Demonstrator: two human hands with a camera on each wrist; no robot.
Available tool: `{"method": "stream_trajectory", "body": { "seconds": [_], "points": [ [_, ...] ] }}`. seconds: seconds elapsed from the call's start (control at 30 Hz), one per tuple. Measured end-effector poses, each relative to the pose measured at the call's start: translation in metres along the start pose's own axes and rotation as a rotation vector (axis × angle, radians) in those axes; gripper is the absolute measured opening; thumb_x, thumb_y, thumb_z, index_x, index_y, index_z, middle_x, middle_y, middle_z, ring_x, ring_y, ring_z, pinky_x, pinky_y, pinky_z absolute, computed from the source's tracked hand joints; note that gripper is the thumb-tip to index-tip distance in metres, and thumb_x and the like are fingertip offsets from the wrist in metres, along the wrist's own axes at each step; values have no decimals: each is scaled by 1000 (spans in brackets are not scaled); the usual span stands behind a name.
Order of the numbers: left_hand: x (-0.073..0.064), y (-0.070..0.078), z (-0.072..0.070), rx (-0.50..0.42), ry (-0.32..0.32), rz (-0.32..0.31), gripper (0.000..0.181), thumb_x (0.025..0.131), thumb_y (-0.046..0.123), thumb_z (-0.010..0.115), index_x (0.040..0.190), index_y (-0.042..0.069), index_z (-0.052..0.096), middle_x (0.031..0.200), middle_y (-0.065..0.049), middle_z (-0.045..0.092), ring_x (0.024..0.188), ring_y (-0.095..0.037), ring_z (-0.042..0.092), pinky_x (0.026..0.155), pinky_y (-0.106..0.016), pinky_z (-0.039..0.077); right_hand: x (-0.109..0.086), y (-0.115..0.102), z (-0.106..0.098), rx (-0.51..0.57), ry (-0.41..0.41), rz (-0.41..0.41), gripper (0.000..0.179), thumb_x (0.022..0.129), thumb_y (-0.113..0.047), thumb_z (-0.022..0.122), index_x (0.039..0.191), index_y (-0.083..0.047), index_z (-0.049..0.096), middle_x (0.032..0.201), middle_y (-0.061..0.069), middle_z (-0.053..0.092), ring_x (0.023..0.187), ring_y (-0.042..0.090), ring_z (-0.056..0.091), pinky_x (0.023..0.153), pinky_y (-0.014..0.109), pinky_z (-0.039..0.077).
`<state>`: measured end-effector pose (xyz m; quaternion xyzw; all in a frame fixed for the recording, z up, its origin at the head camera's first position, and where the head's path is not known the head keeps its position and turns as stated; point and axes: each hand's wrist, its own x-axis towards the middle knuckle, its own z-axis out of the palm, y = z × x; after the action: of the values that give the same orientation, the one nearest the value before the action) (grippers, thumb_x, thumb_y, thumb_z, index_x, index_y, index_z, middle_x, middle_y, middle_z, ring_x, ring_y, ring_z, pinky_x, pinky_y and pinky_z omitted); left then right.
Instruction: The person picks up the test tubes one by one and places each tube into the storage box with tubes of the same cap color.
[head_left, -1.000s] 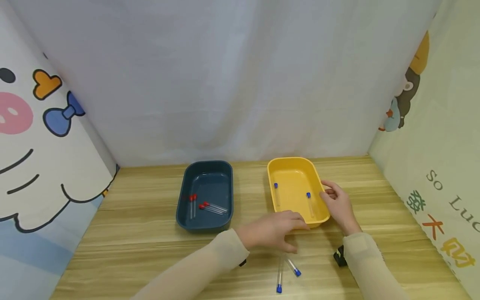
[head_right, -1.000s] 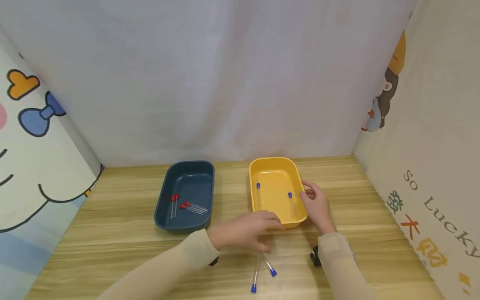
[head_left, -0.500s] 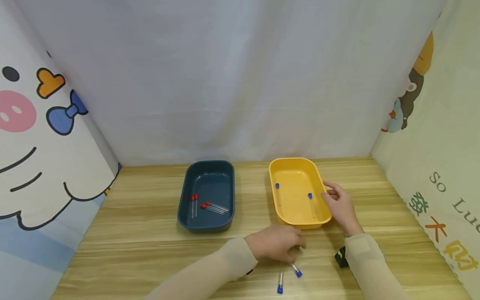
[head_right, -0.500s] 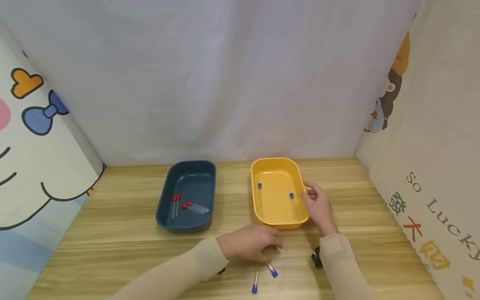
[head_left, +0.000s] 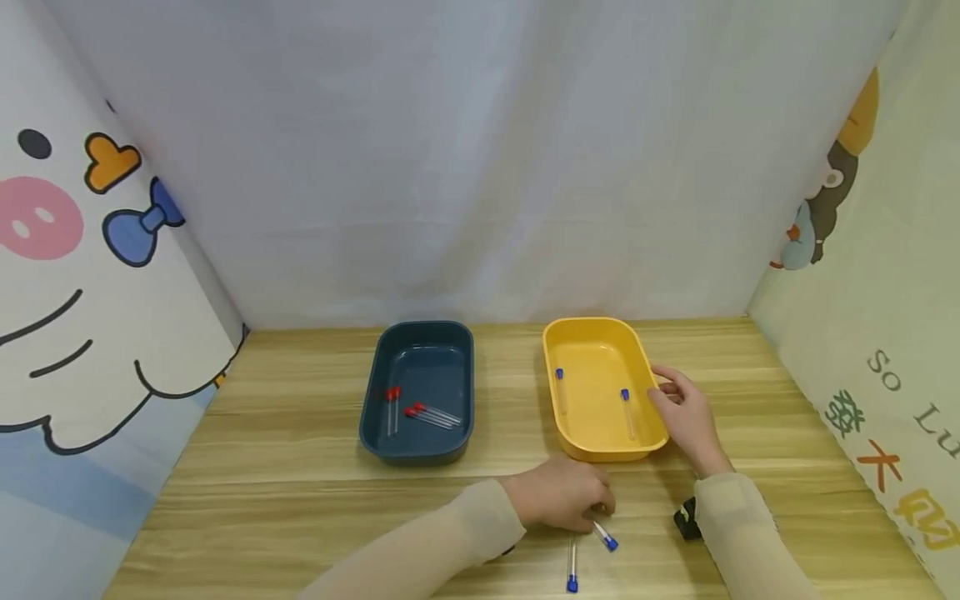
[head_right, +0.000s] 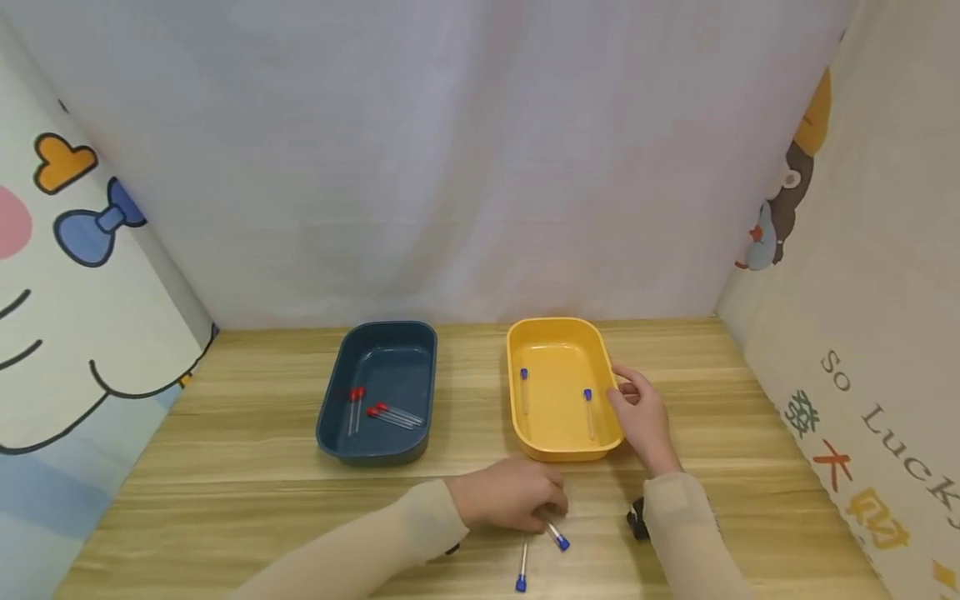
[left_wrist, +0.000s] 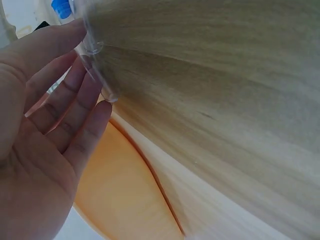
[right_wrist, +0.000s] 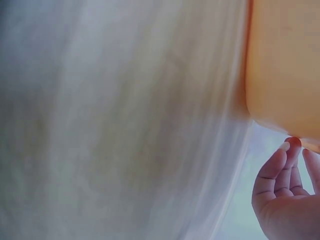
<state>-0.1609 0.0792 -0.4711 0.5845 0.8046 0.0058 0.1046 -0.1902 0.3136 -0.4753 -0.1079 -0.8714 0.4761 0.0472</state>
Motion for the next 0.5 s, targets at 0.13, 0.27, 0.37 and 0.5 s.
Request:
{"method": "stream_trajectory", "body": {
  "seconds": [0.13, 0.27, 0.37, 0.5],
  "points": [
    [2, 2, -1, 2, -7, 0, 17, 90, 28, 81, 106, 29, 76, 92, 16, 64, 79, 5, 52, 65, -8, 37, -1, 1, -1, 6, -7, 17, 48, 106, -24, 55, 151, -9, 51, 130, 20, 59, 97, 7, 55, 76, 13, 48],
    [2, 3, -4, -25, -19, -5, 19, 92, 26, 79, 110, 29, 76, 95, 15, 66, 82, 5, 55, 68, -9, 39, 0, 1, -1, 4, -13, 18, 48, 107, -25, 54, 152, -9, 50, 131, 20, 58, 99, 9, 55, 76, 13, 48],
    [2, 4, -4, -32, -22, -5, 20, 92, 24, 78, 112, 29, 76, 96, 15, 68, 84, 5, 56, 70, -8, 40, 0, 1, -1, 5, -17, 14, 48, 107, -25, 54, 152, -9, 50, 131, 21, 58, 97, 7, 55, 76, 13, 49],
    [3, 3, -3, -45, -19, -3, 19, 94, 22, 76, 112, 29, 76, 97, 15, 68, 84, 5, 57, 71, -7, 41, 0, 0, 0, 2, -22, 11, 48, 107, -25, 54, 152, -9, 50, 131, 21, 58, 95, 5, 55, 75, 13, 49]
  ]
}}
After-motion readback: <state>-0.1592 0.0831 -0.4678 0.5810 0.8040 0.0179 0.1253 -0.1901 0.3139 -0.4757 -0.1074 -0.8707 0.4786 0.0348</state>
